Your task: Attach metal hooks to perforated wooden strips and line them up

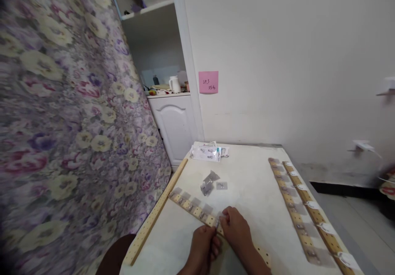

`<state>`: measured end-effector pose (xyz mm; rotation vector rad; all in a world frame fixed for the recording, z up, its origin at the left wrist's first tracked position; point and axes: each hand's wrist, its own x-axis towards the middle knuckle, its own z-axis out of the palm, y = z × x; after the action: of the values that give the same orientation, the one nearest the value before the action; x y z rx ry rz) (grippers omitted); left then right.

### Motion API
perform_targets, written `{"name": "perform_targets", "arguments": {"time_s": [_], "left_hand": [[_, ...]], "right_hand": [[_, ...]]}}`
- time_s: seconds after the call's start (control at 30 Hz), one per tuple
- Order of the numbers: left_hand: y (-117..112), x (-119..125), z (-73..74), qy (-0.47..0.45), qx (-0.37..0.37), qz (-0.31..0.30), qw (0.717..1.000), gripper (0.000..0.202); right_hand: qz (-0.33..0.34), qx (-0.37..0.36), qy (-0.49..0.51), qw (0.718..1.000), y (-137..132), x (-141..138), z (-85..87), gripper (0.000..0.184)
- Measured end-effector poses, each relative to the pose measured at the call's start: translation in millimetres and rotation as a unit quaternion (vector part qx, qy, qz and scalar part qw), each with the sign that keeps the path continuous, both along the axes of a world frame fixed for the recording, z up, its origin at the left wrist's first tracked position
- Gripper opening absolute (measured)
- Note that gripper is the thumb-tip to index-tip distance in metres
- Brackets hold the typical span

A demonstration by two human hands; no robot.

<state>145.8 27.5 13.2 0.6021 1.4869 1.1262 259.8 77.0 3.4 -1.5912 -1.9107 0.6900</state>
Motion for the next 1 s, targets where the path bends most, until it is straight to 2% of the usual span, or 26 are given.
{"name": "perform_targets", "arguments": {"time_s": [0.6, 0.8, 1.0], "left_hand": [[2, -2, 3.8, -0.008, -0.019, -0.015, 1.000, 0.024], [3, -3, 9.3, -0.029, -0.029, -0.019, 0.999, 0.015], [1, -5, 10.3, -0.044, -0.019, -0.016, 0.999, 0.016]], "right_hand": [[-0.029, -0.068, 0.027, 0.997, -1, 1, 6.2, 0.021], [-0.025, -0.066, 0.042, 0.997, -1, 0, 5.1, 0.025], [-0.001, -0.037, 0.103, 0.994, 5, 11, -3.4, 0.031]]}}
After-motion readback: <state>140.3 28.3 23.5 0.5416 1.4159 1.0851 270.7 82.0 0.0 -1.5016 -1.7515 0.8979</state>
